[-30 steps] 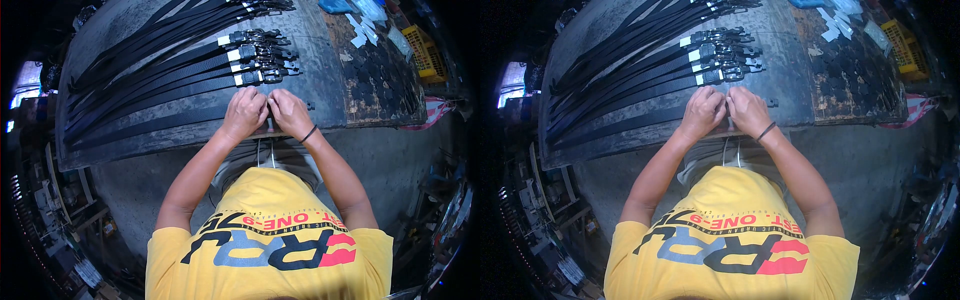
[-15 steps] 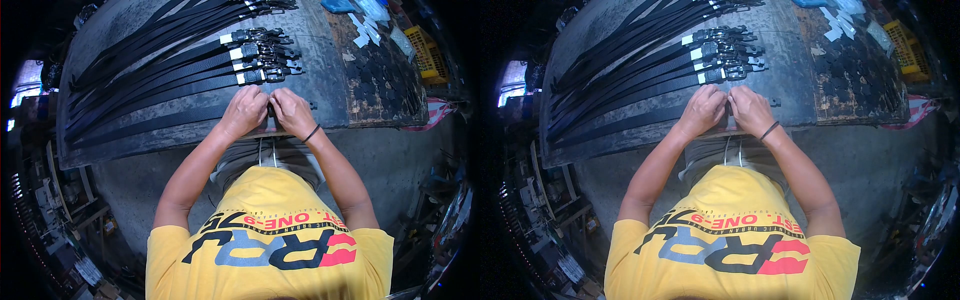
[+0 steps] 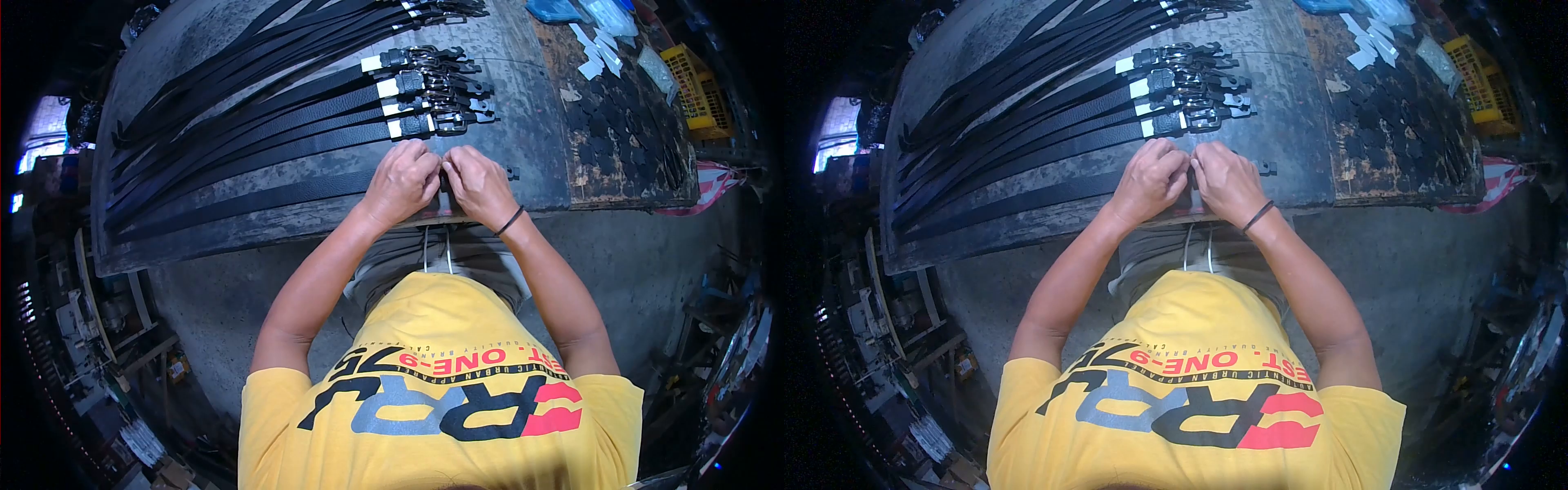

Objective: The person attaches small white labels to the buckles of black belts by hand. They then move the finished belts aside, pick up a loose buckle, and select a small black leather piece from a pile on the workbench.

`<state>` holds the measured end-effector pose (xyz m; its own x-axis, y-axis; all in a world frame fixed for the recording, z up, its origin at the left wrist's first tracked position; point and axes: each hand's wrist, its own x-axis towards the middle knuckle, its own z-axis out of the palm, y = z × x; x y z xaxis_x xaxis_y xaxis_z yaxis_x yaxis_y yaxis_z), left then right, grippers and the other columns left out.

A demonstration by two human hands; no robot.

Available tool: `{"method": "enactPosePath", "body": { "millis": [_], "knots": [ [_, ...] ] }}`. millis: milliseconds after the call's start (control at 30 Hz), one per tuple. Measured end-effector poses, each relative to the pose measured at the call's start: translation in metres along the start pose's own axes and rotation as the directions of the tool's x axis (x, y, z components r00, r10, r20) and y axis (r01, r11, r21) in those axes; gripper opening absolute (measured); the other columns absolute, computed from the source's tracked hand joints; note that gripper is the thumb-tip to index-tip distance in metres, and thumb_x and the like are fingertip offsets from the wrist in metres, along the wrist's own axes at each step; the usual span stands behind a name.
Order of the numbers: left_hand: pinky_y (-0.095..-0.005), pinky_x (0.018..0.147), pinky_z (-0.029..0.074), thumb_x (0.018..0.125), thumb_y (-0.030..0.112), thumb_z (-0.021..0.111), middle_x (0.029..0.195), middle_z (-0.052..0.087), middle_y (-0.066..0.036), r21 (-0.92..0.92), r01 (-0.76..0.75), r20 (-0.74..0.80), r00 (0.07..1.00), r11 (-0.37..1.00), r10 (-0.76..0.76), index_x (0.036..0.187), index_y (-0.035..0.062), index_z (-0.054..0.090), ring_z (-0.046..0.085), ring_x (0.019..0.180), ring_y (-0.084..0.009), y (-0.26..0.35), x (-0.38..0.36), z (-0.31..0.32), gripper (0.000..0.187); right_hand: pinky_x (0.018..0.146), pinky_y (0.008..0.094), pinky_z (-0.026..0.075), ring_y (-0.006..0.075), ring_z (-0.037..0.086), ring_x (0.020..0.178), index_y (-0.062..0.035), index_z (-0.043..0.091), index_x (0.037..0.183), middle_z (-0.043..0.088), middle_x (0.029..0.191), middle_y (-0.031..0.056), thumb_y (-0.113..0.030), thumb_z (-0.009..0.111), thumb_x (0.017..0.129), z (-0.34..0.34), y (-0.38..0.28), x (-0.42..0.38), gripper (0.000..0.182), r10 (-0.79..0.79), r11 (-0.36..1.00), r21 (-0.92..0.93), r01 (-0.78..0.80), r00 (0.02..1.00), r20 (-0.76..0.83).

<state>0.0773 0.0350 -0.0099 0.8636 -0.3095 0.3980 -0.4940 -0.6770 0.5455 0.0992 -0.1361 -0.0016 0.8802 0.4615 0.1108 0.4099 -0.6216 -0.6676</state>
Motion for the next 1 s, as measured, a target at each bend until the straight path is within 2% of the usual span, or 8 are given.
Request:
{"method": "enactPosePath", "body": {
  "millis": [433,733,800,1000],
  "knots": [
    [-0.0406,0.072,0.047,0.071,0.003,0.065,0.082,0.056,-0.013,0.025,0.009,-0.032,0.999,1.000,-0.009,0.078,0.0010,0.059,0.056,0.078,-0.0316,0.0008,-0.0003,0.0032,0.010,0.068,0.0513,0.047,0.0417,0.060,0.080,-0.0056,0.055,0.091,0.061,0.089,0.0179,-0.019,0.052,0.091,0.0002,-0.0001,0.0004,0.014,0.039,0.999,-0.009,-0.039,0.999,0.018],
    [-0.0398,0.072,0.048,0.071,0.001,0.065,0.083,0.057,-0.013,-0.041,0.029,-0.026,0.999,0.999,-0.030,0.083,0.0008,0.062,0.057,0.078,-0.0314,0.0009,-0.0013,0.0027,0.012,0.067,0.0510,0.047,0.0406,0.060,0.078,-0.0055,0.054,0.089,0.060,0.085,0.0173,-0.016,0.054,0.089,0.0007,0.0017,-0.0009,0.010,-0.026,1.000,-0.001,0.026,1.000,-0.008],
    [-0.0395,0.072,0.048,0.072,0.001,0.064,0.083,0.058,-0.013,-0.062,0.036,-0.030,0.999,0.997,-0.038,0.084,0.0007,0.063,0.057,0.079,-0.0311,0.0015,-0.0019,0.0040,0.012,0.065,0.0500,0.048,0.0396,0.060,0.076,-0.0056,0.054,0.088,0.059,0.083,0.0168,-0.014,0.055,0.087,0.0025,0.0039,-0.0032,0.009,-0.093,0.996,-0.003,0.093,0.995,-0.045],
    [-0.0380,0.072,0.048,0.077,0.002,0.064,0.085,0.059,-0.013,-0.144,0.078,-0.032,0.996,0.987,-0.084,0.088,0.0001,0.065,0.059,0.081,-0.0308,0.0015,-0.0024,0.0047,0.011,0.065,0.0489,0.048,0.0387,0.060,0.076,-0.0058,0.054,0.087,0.059,0.083,0.0162,-0.014,0.055,0.087,0.0033,0.0049,-0.0045,0.009,-0.094,0.996,-0.005,0.094,0.993,-0.064]
  ]
}}
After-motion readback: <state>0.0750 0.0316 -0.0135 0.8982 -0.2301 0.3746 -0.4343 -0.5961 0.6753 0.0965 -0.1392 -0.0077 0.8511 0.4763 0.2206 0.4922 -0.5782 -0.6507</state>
